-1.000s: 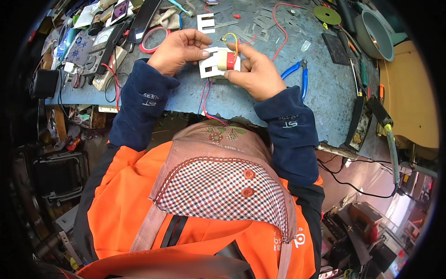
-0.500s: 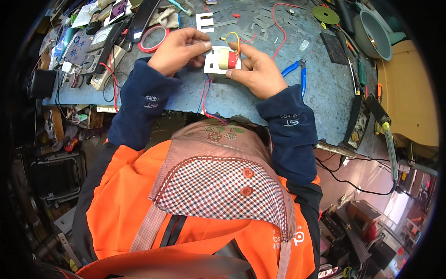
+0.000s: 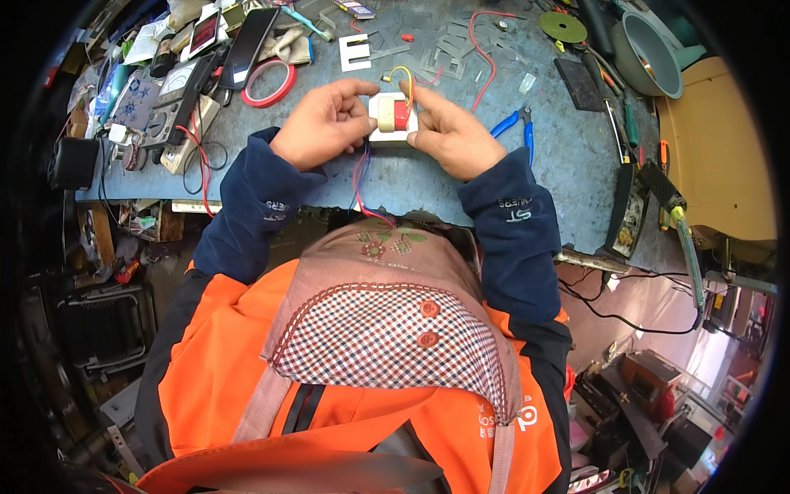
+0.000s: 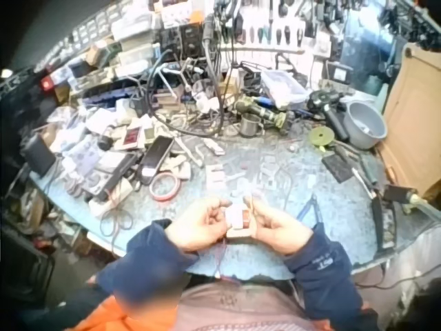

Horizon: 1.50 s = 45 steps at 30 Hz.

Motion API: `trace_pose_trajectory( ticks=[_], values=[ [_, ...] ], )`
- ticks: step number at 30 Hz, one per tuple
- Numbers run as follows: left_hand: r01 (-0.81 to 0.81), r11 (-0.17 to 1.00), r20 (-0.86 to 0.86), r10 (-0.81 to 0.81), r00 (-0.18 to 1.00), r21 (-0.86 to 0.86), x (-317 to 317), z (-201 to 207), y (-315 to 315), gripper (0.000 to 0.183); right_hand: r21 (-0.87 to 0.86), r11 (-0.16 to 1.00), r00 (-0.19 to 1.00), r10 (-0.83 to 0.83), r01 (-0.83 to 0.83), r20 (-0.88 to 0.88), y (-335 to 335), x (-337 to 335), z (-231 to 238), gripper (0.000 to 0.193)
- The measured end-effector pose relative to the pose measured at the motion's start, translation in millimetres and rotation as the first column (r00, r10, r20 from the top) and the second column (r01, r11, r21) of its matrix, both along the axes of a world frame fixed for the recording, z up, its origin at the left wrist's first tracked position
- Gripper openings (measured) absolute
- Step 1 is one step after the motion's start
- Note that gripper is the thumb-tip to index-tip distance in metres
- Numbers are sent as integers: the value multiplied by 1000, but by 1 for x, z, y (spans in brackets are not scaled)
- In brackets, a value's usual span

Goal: The person assembles a small white plastic housing with a red cylindrical component and attached wires. They repeatedly pick up small white plastic pieces from the table and fit them into the housing, adjusting the assembly by hand.

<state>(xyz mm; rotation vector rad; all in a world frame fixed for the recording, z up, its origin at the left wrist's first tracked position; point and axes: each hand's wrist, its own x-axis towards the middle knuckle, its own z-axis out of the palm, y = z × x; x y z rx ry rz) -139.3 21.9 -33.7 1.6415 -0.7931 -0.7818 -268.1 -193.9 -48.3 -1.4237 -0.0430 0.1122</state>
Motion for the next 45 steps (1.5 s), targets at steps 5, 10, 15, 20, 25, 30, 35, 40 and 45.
trace_pose_trajectory(
  ticks=[5,10,15,20,25,30,35,40,45],
  values=[
    [59,998,307,-63,950,25,-5,2,1,72,-138,990,1000,16,-19,-23,-3,-2,7,77],
    [20,992,748,80,659,-123,6,-10,-2,66,-617,787,992,-74,-4,-100,-7,-6,34,64],
    [78,997,600,-71,797,13,9,-6,-5,66,-850,148,846,112,505,522,-35,59,94,41],
    [141,987,643,-55,764,-83,17,-13,-10,67,-938,158,814,467,308,346,-16,159,56,55],
    [151,986,637,-74,767,-68,20,-14,-11,67,-993,-8,848,521,117,95,-2,205,28,57],
    [135,990,488,-102,867,-33,15,-6,-8,67,-878,-53,774,500,476,389,-5,190,59,21],
    [125,992,558,-86,826,-34,12,-6,-10,66,-678,669,950,-158,304,269,-45,70,95,30],
    [138,988,501,-86,861,-67,11,-6,-12,67,-242,866,888,-458,437,-35,-22,-21,51,45],
    [144,988,402,-109,909,-57,12,-6,-11,67,-49,868,863,-497,494,-90,-1,-20,16,44]
  ],
)
